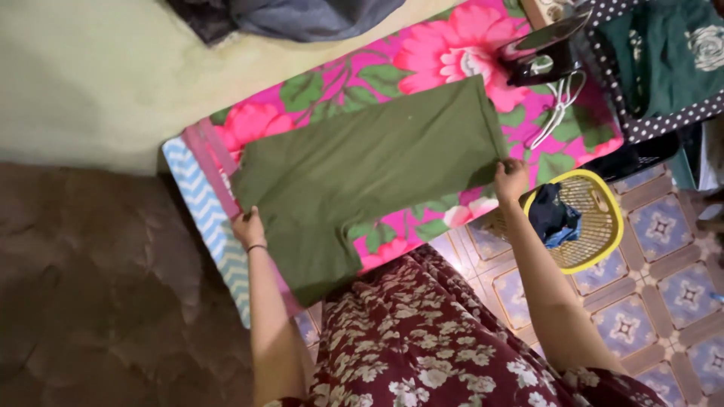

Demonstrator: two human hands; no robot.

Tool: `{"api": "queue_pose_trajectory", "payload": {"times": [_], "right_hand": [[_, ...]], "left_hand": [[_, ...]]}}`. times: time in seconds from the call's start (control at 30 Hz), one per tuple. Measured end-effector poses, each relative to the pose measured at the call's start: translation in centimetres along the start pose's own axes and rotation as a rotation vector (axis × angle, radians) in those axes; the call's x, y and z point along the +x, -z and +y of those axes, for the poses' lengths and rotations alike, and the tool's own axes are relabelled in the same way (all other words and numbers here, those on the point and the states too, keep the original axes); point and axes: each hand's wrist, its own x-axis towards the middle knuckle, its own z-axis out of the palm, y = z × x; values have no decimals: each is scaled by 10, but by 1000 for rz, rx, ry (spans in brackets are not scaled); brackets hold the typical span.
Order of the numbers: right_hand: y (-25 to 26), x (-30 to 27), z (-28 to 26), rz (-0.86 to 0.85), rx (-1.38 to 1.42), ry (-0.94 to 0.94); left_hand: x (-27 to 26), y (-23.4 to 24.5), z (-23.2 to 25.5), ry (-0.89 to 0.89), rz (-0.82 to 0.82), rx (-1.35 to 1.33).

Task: The person irons a green t-shirt on an ironing board and then folds it properly.

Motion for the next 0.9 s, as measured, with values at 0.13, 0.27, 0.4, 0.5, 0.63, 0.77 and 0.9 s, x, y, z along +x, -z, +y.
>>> {"api": "queue_pose_trajectory", "payload": {"times": [0.13,0.27,0.4,0.5,0.63,0.77,0.9], "right_hand": [[-16,50,-29,-99,-166,186],[-41,86,-59,-243,-88,137],[-44,78,-78,-285,1,154],[-23,42,-123,-170,-63,554],[-19,28,-127,-180,-112,622],[-15,22,-114,-336,-30,459],[7,41,-111,-342,13,379]], "left_hand": [[-8,4,67,6,-26,224],[-41,-8,169,-304,178,530],[-85,-77,234,-694,-65,462],[-158,-174,261,-519,-408,288],[-247,-308,284,-413,-801,251],[-275,-413,286,-403,-738,296],[-272,-473,250,-433,-627,372]]}}
